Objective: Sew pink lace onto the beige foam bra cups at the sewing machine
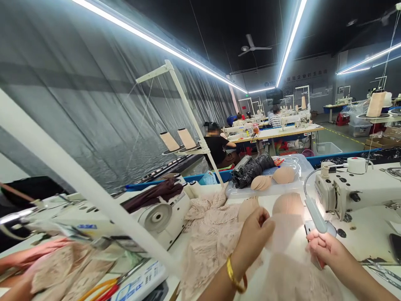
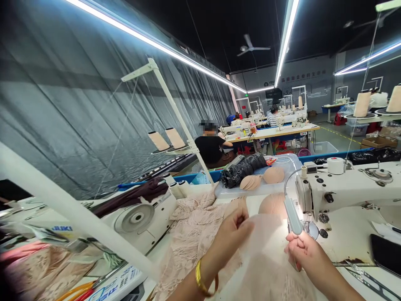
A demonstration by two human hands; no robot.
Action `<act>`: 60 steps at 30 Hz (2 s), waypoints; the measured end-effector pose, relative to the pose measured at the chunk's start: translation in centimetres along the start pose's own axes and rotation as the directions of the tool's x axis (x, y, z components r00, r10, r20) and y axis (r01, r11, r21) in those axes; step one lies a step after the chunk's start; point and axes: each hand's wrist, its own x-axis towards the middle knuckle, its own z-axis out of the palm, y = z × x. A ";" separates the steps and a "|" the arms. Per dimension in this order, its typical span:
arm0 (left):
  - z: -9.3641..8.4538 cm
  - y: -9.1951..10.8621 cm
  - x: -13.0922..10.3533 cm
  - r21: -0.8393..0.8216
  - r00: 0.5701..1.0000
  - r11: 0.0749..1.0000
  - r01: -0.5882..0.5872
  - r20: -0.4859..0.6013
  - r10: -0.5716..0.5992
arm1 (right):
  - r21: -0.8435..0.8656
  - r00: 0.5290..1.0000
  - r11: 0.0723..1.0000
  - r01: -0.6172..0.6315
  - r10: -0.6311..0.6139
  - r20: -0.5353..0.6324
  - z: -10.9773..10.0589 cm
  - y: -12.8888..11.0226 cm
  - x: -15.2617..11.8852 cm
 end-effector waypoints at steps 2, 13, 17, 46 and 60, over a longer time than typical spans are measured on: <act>0.6 -0.5 -2.7 -0.118 0.991 0.991 0.065 0.124 -0.050 | -0.001 1.000 1.000 0.002 -0.002 0.004 -0.1 -0.1 -0.1; 3.2 -1.4 -5.1 0.028 0.873 0.966 -0.255 0.437 0.218 | -0.115 0.979 0.974 0.194 -0.185 0.082 -0.1 -0.8 -1.9; 2.1 -0.1 -2.6 -0.034 0.655 0.989 -0.147 0.746 0.123 | -0.402 0.931 0.846 0.350 -0.362 0.048 -0.3 -2.6 -3.9; 11.7 -4.0 0.6 0.365 0.409 0.290 -0.885 0.313 0.857 | -0.781 0.753 0.065 0.622 -0.323 0.573 -7.6 -1.5 -0.8; 12.7 -4.2 0.5 0.344 0.443 0.345 -0.873 0.265 0.857 | -0.780 0.764 0.077 0.621 -0.278 0.582 -8.0 -1.1 -0.8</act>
